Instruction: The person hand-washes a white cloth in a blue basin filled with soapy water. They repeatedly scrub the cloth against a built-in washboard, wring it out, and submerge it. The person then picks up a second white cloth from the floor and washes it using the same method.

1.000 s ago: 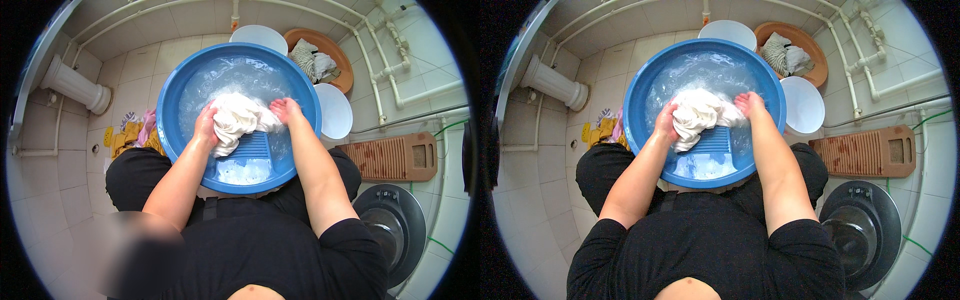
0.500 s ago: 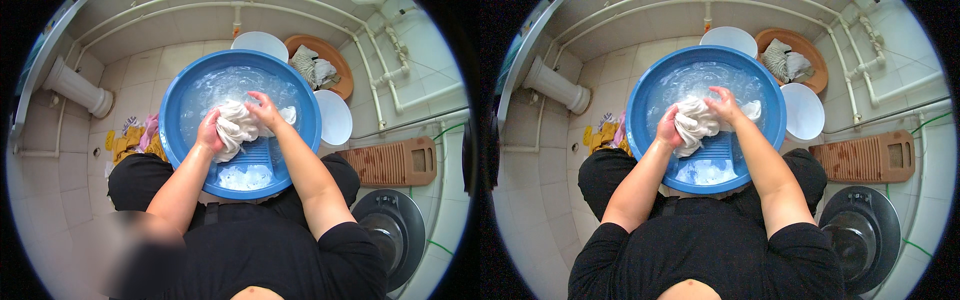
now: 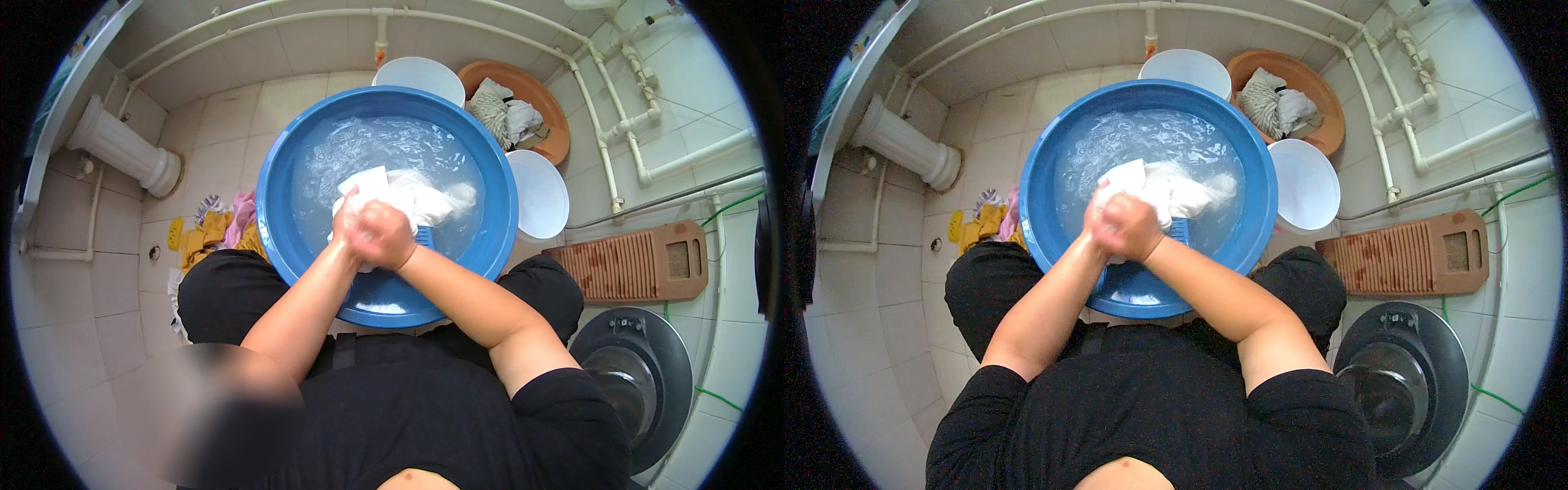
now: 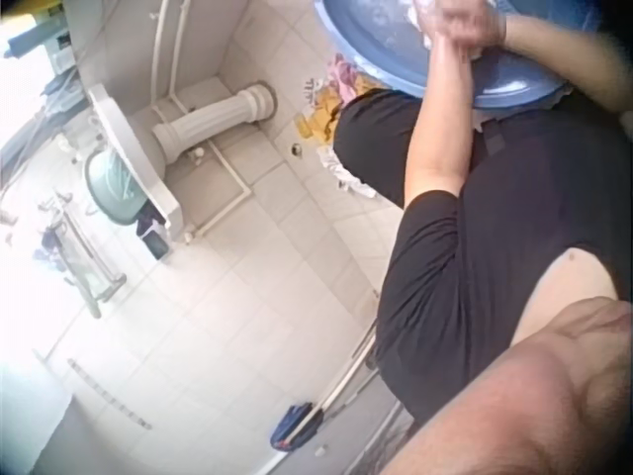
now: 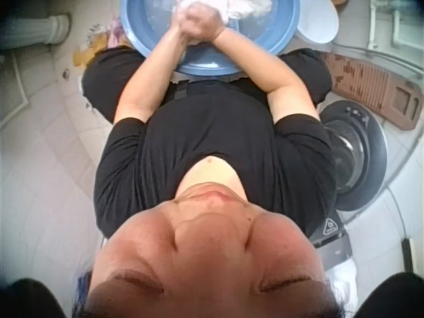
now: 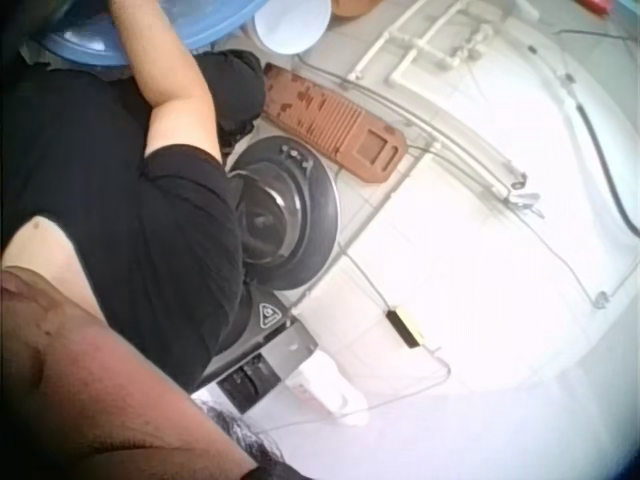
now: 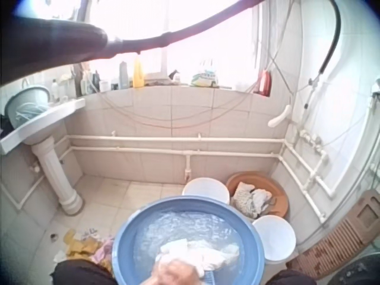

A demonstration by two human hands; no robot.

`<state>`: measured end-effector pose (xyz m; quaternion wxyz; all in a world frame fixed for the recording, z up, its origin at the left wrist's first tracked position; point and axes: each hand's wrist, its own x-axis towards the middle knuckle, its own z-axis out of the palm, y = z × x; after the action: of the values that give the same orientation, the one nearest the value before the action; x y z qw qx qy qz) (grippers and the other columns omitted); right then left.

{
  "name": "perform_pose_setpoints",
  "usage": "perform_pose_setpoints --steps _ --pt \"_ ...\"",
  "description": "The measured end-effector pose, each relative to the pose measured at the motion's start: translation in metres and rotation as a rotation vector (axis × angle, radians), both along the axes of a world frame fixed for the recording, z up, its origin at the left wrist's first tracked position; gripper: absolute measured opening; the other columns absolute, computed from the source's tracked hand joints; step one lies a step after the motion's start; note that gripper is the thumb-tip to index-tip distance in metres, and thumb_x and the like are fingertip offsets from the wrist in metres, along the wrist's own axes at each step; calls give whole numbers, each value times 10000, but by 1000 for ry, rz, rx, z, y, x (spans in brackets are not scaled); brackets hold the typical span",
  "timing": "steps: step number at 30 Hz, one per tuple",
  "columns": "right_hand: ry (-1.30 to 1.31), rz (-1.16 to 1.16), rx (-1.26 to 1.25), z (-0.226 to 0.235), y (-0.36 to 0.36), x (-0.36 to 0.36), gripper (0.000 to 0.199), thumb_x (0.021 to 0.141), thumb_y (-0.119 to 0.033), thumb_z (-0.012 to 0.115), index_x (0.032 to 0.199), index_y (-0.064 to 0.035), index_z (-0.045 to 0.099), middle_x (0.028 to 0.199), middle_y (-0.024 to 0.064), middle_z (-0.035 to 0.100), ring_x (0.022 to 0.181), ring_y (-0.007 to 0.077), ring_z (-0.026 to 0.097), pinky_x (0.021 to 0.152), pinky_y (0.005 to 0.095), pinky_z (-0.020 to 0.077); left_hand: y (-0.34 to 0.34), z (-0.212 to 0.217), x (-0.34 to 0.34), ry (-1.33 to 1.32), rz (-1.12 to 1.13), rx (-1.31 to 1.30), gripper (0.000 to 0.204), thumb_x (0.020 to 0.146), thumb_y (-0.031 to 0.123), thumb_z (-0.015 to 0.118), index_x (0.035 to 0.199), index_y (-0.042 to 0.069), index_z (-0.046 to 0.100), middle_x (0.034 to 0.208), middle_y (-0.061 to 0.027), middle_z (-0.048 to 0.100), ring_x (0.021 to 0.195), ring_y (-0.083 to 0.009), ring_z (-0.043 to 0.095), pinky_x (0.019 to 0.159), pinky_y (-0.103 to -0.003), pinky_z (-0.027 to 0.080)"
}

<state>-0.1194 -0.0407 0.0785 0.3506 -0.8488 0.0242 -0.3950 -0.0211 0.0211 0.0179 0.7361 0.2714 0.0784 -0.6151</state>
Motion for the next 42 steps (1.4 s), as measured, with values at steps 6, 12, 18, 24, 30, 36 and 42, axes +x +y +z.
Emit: perform_pose_setpoints --steps 6,12,18,24,30,36,42 --pt "160 -305 626 -10 -12 3 217 719 -179 601 556 -59 523 578 146 531 540 327 528 519 376 431 -13 54 -42 -174 142 182 337 849 363 470 827 39 563 764 -110 582 708 -224 572 659 -332 469" --pt "76 -87 121 8 7 -1 171 671 -147 588 529 -82 517 573 115 525 554 292 542 535 390 441 -2 2 -20 -107 169 240 299 846 353 470 774 70 535 700 -79 540 654 -203 543 577 -335 460" --pt "280 -352 497 -3 -18 -7 228 744 -178 561 584 -24 512 603 176 536 543 339 527 506 379 422 -11 60 -54 -345 131 266 279 890 292 360 854 74 531 821 -80 566 758 -198 565 686 -311 471" --pt "106 -73 238 24 7 3 187 715 -131 591 564 -61 508 574 139 509 524 303 519 496 376 416 2 11 -21 -47 76 13 456 819 543 463 802 92 523 732 -58 549 663 -221 562 629 -339 474" --pt "256 -408 1021 -26 -89 15 341 839 -366 571 803 -27 551 694 46 579 629 115 509 568 295 418 -10 72 -6 -104 14 -94 521 825 404 544 1151 3 483 1111 -155 565 999 -295 564 892 -446 437" --pt "645 -112 581 -42 -95 51 563 819 -491 490 1132 -23 506 1062 126 559 993 213 509 855 308 392 7 9 57 -305 775 415 251 846 110 505 1058 -25 492 1006 -154 567 901 -287 580 749 -400 502" --pt "991 -123 107 -57 -79 106 675 774 -539 497 1275 -93 419 1283 168 431 1202 295 392 990 369 315 6 -43 43 -102 489 498 275 840 43 418 1081 -74 483 990 -200 573 868 -322 599 733 -430 515"
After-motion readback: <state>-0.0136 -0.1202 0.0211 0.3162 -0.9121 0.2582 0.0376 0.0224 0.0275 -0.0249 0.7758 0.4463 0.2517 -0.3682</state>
